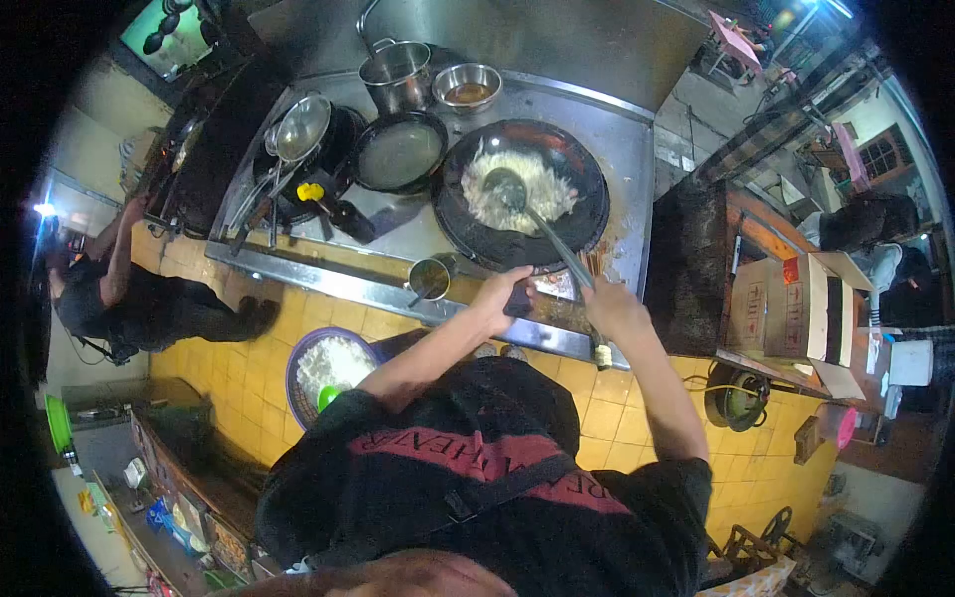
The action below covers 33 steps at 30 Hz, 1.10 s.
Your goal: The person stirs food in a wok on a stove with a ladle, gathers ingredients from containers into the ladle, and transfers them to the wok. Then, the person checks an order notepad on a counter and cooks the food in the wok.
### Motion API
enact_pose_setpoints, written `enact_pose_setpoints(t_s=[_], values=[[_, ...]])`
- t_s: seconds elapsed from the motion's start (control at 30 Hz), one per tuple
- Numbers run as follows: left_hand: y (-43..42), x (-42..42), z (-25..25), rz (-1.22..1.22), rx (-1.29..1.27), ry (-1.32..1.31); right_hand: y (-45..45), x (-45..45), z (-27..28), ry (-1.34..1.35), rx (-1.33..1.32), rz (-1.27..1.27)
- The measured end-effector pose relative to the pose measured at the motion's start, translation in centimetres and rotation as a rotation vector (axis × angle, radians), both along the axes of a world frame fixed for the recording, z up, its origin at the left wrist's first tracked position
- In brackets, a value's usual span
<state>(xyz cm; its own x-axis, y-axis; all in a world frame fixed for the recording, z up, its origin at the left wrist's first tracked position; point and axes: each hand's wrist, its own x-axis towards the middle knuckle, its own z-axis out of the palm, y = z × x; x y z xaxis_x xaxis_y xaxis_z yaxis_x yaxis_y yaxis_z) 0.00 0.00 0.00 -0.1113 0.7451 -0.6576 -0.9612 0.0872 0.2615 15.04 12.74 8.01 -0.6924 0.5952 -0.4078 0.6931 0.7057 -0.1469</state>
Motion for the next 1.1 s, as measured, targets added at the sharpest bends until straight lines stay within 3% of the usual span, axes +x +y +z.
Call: enact_pose_setpoints(t_s=[0.03,0.1,0.17,0.23,0.3,0.33,0.43,0.5,0.53,0.57,0.6,0.63,0.7,0.73,0.77,0.83,0.9,0.93,0.97,1.03,1.1], values=[[-0.6,0.4,2.7,0.058,0.21,-0.277,-1.3,0.4,3.2,-0.023,0.089,0.015],[-3.3,-0.2,7.8,-0.036,0.138,-0.207,-2.9,0.8,5.1,0.019,0.058,0.072],[-2.7,-3.0,4.6,-0.061,0.093,-0.416,-3.2,1.6,5.0,0.022,0.058,0.135],[-3.3,-4.1,-2.2,-0.121,0.222,0.062,-2.8,2.2,4.0,0.036,0.096,0.172],[-4.0,-1.8,-5.2,-0.117,-0.042,0.167,-2.6,3.0,2.4,0.046,0.124,0.172],[-4.4,0.5,-3.7,-0.157,-0.164,0.363,-2.4,2.9,2.0,0.066,0.161,0.16],[-6.9,4.9,3.8,-0.222,0.013,0.089,-3.5,2.6,1.6,0.048,0.173,0.026],[-5.8,2.9,2.4,-0.283,-0.047,0.037,-2.9,2.6,-0.3,0.036,0.186,0.062],[-5.4,1.0,3.4,-0.232,0.062,0.139,-2.9,3.3,-2.0,0.122,0.245,0.094],[-4.6,-0.9,0.3,-0.188,0.05,0.191,-3.3,4.0,-3.2,0.203,0.298,0.125],[-4.1,-2.3,-2.7,-0.121,0.051,0.189,-3.2,3.4,-3.6,0.079,0.233,0.008],[-4.0,-2.7,-2.0,-0.054,0.054,0.192,-2.6,3.1,-4.5,0.076,0.231,0.008],[-5.5,0.9,1.9,-0.144,-0.025,0.532,-0.9,2.9,-6.0,-0.044,0.281,-0.068],[-6.2,1.5,-0.9,-0.145,0.041,0.174,0.1,2.8,-4.7,-0.031,0.299,-0.073],[-7.0,2.7,0.7,-0.166,-0.025,0.003,0.1,3.5,-2.6,0.046,0.292,-0.081],[-7.9,3.4,2.8,-0.243,-0.002,0.13,0.1,4.2,1.3,0.136,0.296,-0.082],[-6.3,1.5,-1.8,-0.246,-0.085,0.224,-1.3,5.6,3.5,0.368,0.135,-0.171],[-5.0,0.6,-4.8,-0.222,-0.063,0.476,-1.5,5.4,3.7,0.335,0.102,-0.211],[-4.1,0.0,-7.4,-0.198,-0.042,0.726,-1.6,4.8,2.8,0.331,0.099,-0.211],[-2.7,-1.7,-10.4,-0.174,-0.029,0.847,-1.7,2.3,-1.8,0.526,0.016,-0.241],[-1.6,-3.2,-12.0,-0.138,0.0,0.979,-1.4,-1.2,-9.3,0.471,-0.035,-0.304]])
